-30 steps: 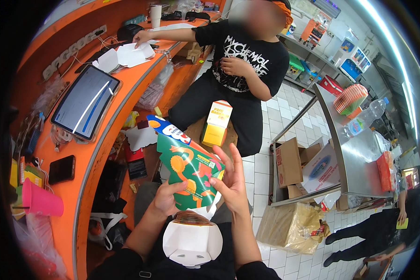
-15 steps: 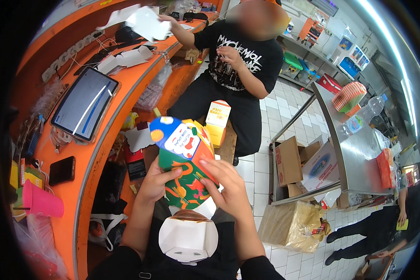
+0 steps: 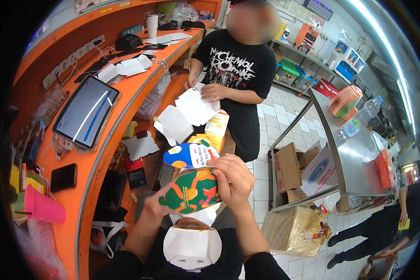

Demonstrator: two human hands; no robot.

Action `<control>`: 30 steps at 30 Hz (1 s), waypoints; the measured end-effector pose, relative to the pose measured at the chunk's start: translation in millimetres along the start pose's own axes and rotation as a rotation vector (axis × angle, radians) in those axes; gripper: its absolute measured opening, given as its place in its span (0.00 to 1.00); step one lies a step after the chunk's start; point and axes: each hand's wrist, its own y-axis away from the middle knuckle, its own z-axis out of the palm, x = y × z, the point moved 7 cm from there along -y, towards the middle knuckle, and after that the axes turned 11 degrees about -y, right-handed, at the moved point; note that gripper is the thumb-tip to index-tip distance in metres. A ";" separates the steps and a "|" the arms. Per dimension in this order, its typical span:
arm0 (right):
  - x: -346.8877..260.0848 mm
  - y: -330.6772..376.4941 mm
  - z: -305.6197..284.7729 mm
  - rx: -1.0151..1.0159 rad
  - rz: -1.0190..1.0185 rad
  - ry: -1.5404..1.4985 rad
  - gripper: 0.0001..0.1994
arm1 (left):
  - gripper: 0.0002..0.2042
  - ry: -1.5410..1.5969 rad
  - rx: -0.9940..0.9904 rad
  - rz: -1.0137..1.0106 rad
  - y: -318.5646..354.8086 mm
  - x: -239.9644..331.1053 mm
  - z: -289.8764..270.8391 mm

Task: The person repeatedly folds flat cardboard food containers into their final shape by hand, then places them into a stack. The person also briefly handles a printed receipt and places it on a display case.

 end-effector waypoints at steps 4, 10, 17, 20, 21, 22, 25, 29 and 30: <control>1.2 3.1 -0.7 -0.107 0.020 -0.013 0.09 | 0.16 -0.595 0.346 -0.353 11.2 -7.8 -20.1; -3.4 3.3 3.4 -0.403 -0.041 -0.007 0.16 | 0.19 -0.530 0.342 -0.404 10.0 9.3 -26.2; -24.9 1.1 -6.0 -0.392 -0.132 0.093 0.14 | 0.21 -0.209 0.330 -0.463 4.2 5.7 -18.1; -34.7 1.5 -11.2 -0.372 -0.175 0.123 0.10 | 0.23 -0.178 0.311 -0.482 1.1 6.9 -11.4; -37.3 1.9 -12.5 -0.378 -0.191 0.141 0.09 | 0.23 -0.169 0.298 -0.486 -0.2 6.6 -8.6; -38.4 1.3 -13.9 -0.379 -0.198 0.138 0.08 | 0.23 -0.158 0.283 -0.485 -1.8 6.1 -5.7; -41.4 0.0 -17.1 -0.380 -0.220 0.137 0.09 | 0.23 -0.183 0.258 -0.488 -4.8 4.5 0.3; -37.9 4.7 -11.7 -0.443 -0.170 0.206 0.12 | 0.22 -0.204 0.306 -0.455 -3.8 9.4 -0.3; -36.4 8.3 -9.2 -0.469 -0.142 0.238 0.13 | 0.21 -0.206 0.324 -0.445 -3.2 10.4 -1.5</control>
